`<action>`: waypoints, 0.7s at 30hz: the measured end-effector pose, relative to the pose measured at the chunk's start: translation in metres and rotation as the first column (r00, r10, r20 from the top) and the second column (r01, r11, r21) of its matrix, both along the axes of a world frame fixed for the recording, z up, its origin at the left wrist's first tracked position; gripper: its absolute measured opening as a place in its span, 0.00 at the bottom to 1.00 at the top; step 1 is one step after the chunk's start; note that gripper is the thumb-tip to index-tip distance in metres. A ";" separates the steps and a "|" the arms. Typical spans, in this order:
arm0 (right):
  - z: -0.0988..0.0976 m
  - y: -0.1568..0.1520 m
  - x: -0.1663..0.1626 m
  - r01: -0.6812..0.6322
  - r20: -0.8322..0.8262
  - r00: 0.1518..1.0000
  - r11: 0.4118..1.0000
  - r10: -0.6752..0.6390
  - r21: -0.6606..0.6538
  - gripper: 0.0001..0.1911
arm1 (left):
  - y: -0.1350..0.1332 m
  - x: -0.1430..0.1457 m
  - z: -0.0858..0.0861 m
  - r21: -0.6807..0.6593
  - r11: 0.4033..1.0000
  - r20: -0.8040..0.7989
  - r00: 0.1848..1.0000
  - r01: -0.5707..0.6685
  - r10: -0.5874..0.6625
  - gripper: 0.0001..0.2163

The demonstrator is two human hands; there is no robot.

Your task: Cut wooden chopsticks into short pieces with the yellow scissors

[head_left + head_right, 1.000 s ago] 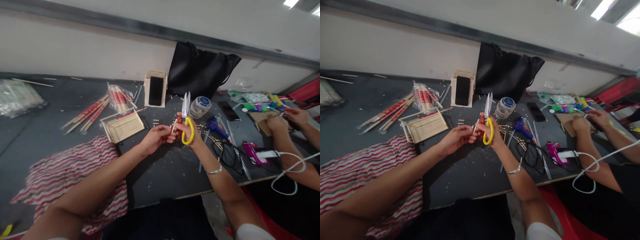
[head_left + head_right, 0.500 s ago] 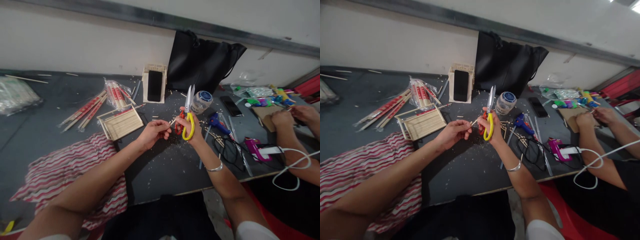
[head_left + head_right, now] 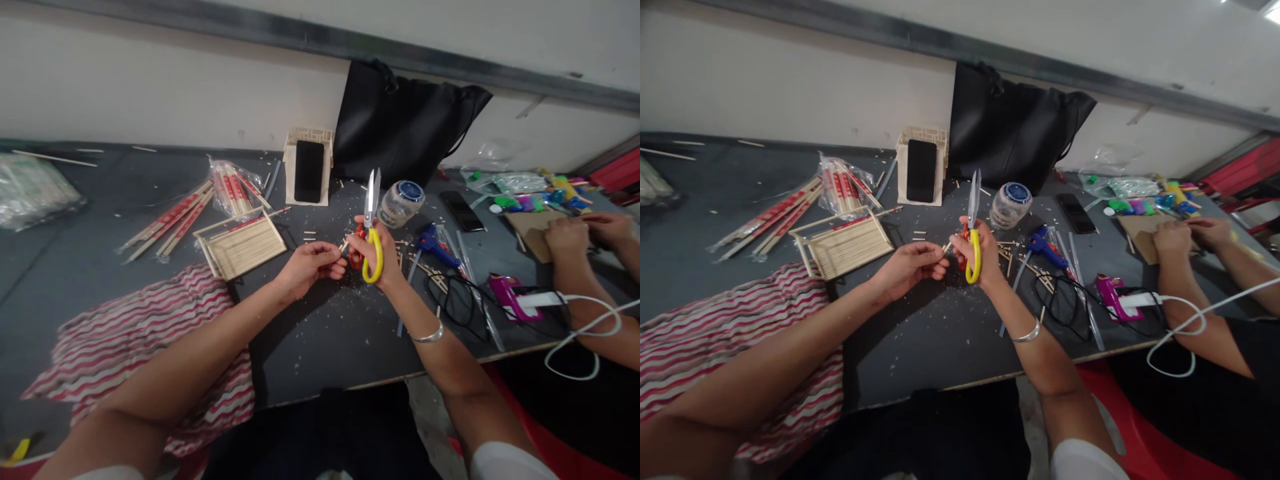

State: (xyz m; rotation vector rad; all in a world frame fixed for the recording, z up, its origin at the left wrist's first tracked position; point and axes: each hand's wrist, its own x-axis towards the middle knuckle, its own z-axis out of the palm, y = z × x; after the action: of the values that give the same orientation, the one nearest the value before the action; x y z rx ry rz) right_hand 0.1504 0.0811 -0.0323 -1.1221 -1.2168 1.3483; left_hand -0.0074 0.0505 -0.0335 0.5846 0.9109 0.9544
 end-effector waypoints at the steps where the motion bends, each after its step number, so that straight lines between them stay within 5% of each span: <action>1: 0.000 -0.001 0.000 0.007 0.010 1.000 1.000 -0.007 0.009 0.30 | 0.000 0.000 0.000 -0.007 1.000 -0.008 1.000 0.004 -0.004 0.05; 6: 0.000 0.002 0.001 -0.011 0.009 1.000 1.000 0.011 -0.008 0.29 | 0.002 -0.002 0.002 0.090 0.983 -0.044 0.985 -0.160 0.164 0.05; 9: 0.002 0.001 0.002 -0.149 0.028 0.988 0.988 0.150 -0.039 0.28 | 0.003 -0.005 0.005 0.212 0.933 -0.074 0.947 -0.293 0.314 0.05; 14: 0.005 -0.006 -0.001 -0.341 0.046 0.938 0.939 0.343 -0.045 0.29 | 0.005 -0.004 0.007 0.287 0.902 -0.099 0.927 -0.322 0.362 0.06; 18: 0.003 -0.007 -0.003 -0.260 0.025 0.965 0.964 0.261 -0.048 0.31 | 0.004 -0.002 0.008 0.217 0.889 -0.013 0.909 -0.403 0.416 0.07; 21: -0.001 -0.004 -0.003 -0.153 -0.013 0.988 0.987 0.153 -0.043 0.31 | 0.002 0.000 0.006 0.174 0.924 -0.028 0.936 -0.340 0.350 0.07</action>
State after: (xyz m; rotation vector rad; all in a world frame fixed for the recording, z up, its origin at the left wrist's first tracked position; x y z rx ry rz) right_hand 0.1469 0.0767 -0.0331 -1.0687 -1.2932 1.5010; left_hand -0.0075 0.0524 -0.0278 0.6066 1.0129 1.3477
